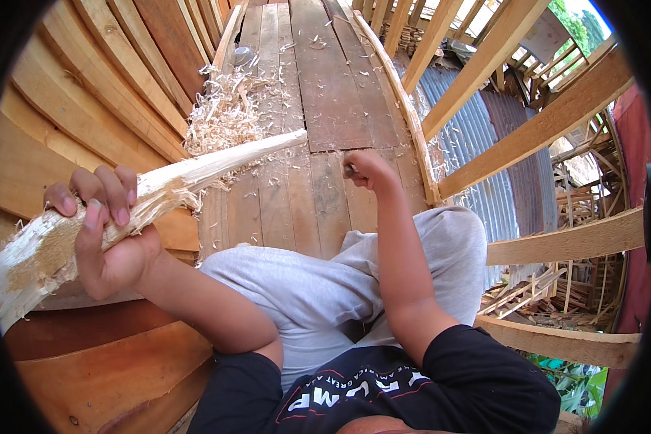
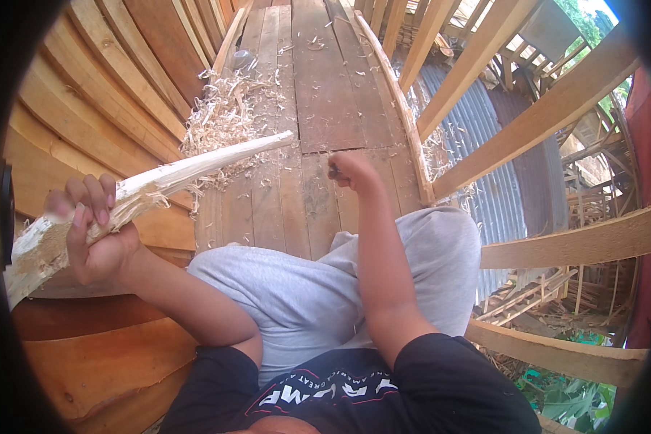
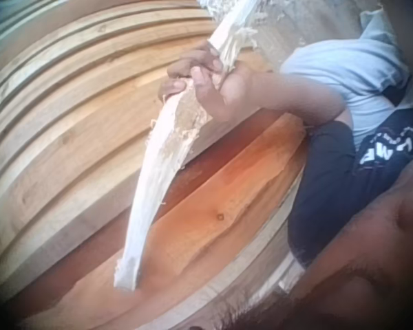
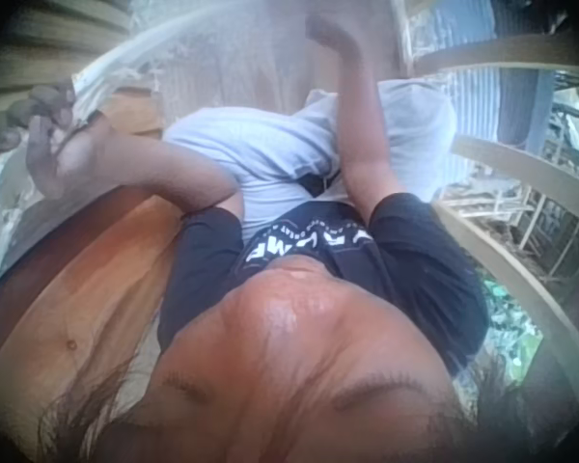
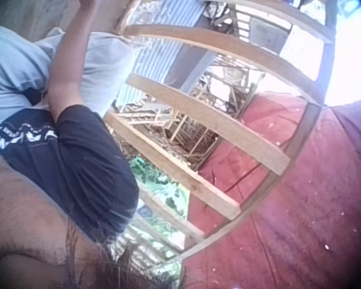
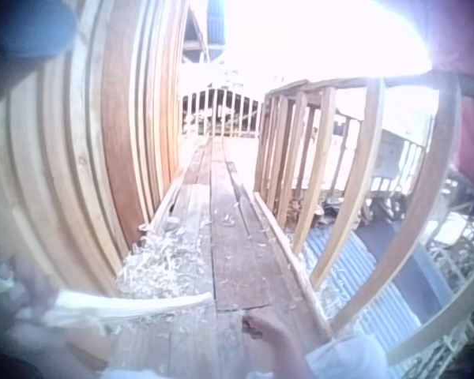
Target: The person sits on a wooden floor and uses a knife to carve a long piece of wood. They hold the wood with their left hand and repeatedly shave off thin strips with the knife in their right hand, creating wood shavings on the floor.
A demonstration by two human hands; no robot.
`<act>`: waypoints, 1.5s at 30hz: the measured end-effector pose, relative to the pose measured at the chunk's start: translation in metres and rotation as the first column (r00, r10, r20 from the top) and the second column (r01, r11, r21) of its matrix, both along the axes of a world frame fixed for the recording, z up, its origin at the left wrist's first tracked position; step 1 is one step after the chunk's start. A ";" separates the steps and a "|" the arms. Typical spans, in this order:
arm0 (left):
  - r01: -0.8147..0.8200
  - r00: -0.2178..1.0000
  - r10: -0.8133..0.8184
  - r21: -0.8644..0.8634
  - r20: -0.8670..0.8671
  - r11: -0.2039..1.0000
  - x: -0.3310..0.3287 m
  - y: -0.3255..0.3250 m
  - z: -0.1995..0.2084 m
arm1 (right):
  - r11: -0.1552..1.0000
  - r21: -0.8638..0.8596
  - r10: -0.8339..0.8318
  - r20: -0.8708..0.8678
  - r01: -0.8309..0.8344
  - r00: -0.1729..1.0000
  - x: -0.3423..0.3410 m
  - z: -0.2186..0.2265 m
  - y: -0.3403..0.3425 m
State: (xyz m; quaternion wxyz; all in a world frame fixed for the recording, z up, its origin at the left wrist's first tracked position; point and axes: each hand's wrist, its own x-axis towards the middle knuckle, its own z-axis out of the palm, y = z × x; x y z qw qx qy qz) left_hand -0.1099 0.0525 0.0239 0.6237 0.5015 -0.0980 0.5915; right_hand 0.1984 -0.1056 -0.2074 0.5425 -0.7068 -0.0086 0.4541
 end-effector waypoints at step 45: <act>-0.015 1.000 0.015 0.010 0.002 1.000 0.001 -0.012 0.010 | 0.360 -0.930 0.917 0.367 -0.069 -0.158 0.036 0.042 0.099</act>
